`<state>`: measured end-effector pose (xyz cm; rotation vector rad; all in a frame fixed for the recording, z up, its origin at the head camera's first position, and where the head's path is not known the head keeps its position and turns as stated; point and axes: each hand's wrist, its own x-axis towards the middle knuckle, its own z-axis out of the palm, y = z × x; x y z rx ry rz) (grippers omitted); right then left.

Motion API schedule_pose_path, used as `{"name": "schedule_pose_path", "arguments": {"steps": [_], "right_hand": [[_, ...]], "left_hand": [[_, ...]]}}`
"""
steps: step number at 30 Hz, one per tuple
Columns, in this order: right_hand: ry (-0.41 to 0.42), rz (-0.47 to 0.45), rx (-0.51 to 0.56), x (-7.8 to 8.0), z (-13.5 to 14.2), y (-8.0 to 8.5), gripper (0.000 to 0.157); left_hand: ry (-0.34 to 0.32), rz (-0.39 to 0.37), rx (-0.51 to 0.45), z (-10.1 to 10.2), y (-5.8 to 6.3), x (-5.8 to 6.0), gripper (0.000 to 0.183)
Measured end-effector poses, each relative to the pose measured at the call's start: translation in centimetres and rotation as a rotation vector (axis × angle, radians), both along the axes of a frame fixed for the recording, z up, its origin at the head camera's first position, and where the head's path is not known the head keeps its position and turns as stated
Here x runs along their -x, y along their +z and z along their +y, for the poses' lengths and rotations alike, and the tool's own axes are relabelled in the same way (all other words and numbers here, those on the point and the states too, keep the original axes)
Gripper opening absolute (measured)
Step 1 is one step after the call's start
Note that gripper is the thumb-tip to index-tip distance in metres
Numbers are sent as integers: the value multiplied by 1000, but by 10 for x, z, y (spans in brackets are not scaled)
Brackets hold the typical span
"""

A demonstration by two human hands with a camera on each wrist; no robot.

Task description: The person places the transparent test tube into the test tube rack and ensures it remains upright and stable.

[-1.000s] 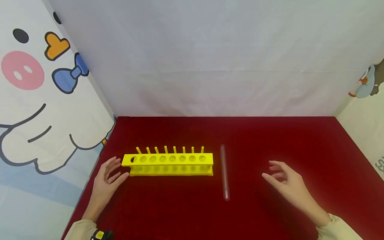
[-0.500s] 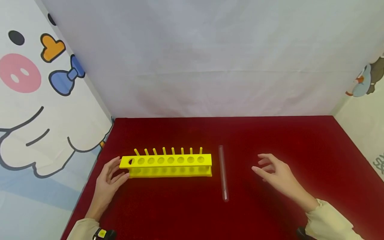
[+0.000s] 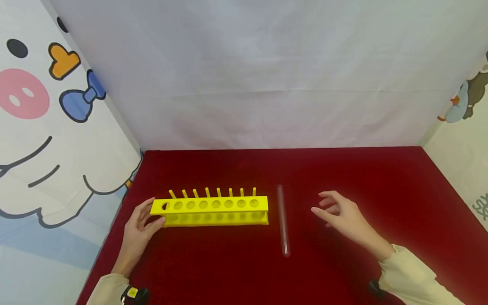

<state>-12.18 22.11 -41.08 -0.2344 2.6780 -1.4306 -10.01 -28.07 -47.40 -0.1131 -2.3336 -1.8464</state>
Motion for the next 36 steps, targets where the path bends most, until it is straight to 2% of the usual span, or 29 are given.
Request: {"name": "schedule_pose_path", "arguments": {"steps": [5, 14, 28, 36], "right_hand": [[6, -10, 7, 3, -5, 1, 52], [13, -16, 16, 12, -14, -1, 52], [37, -72, 0, 21, -29, -2, 55], [44, -80, -11, 24, -39, -2, 58]], "left_hand": [[-7, 4, -34, 0, -1, 2, 57], [15, 37, -14, 3, 2, 5, 48], [26, -5, -14, 1, 2, 7, 48], [9, 10, -28, -1, 2, 8, 47]]}}
